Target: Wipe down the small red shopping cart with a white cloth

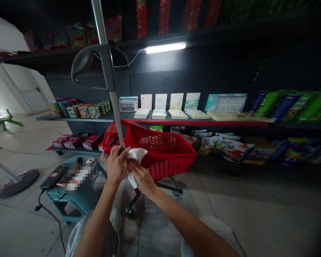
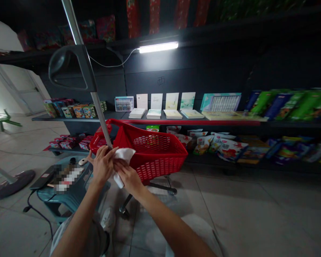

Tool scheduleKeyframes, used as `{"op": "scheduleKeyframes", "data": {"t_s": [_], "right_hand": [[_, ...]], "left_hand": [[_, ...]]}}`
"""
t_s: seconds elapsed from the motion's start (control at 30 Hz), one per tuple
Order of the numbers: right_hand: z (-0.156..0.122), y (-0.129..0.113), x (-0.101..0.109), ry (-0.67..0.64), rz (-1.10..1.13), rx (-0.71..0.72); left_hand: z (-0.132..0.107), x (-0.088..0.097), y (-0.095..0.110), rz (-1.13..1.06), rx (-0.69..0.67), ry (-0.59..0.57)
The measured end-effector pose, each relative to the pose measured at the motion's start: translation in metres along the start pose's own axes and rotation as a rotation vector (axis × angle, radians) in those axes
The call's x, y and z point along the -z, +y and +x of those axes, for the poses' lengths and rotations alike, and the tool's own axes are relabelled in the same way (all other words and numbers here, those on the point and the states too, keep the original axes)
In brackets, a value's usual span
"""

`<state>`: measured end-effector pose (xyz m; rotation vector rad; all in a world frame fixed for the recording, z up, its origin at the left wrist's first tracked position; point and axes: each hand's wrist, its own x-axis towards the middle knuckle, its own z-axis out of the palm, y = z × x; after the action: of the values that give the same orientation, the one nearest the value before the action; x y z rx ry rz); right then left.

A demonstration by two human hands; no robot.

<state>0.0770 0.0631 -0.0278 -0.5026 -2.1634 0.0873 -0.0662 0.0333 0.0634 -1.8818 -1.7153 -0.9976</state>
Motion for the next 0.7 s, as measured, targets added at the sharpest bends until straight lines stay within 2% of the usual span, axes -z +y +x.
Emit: {"op": "scheduleKeyframes", "data": {"t_s": [0.17, 0.23, 0.3, 0.37, 0.43, 0.53, 0.7], "right_hand": [[-0.045, 0.019, -0.063, -0.167, -0.175, 0.117], [-0.063, 0.027, -0.078, -0.208, -0.214, 0.142], [-0.073, 0.031, -0.082, -0.226, -0.236, 0.152], [-0.076, 0.033, -0.076, -0.229, -0.243, 0.145], [-0.074, 0.036, -0.061, -0.23, -0.241, 0.139], [-0.073, 0.046, -0.027, -0.228, -0.25, 0.091], [-0.091, 0.083, 0.036, -0.12, -0.347, -0.152]], "left_hand": [[-0.002, -0.002, -0.002, 0.004, -0.008, 0.009], [-0.001, -0.004, -0.003, 0.004, -0.012, 0.009], [0.0, -0.005, -0.005, -0.002, -0.011, 0.006], [0.0, -0.007, -0.007, -0.012, -0.006, 0.003], [0.001, -0.009, -0.008, -0.02, 0.002, 0.004], [0.002, -0.012, -0.011, -0.021, 0.008, 0.008], [0.004, -0.017, -0.013, -0.002, 0.013, 0.006]]}}
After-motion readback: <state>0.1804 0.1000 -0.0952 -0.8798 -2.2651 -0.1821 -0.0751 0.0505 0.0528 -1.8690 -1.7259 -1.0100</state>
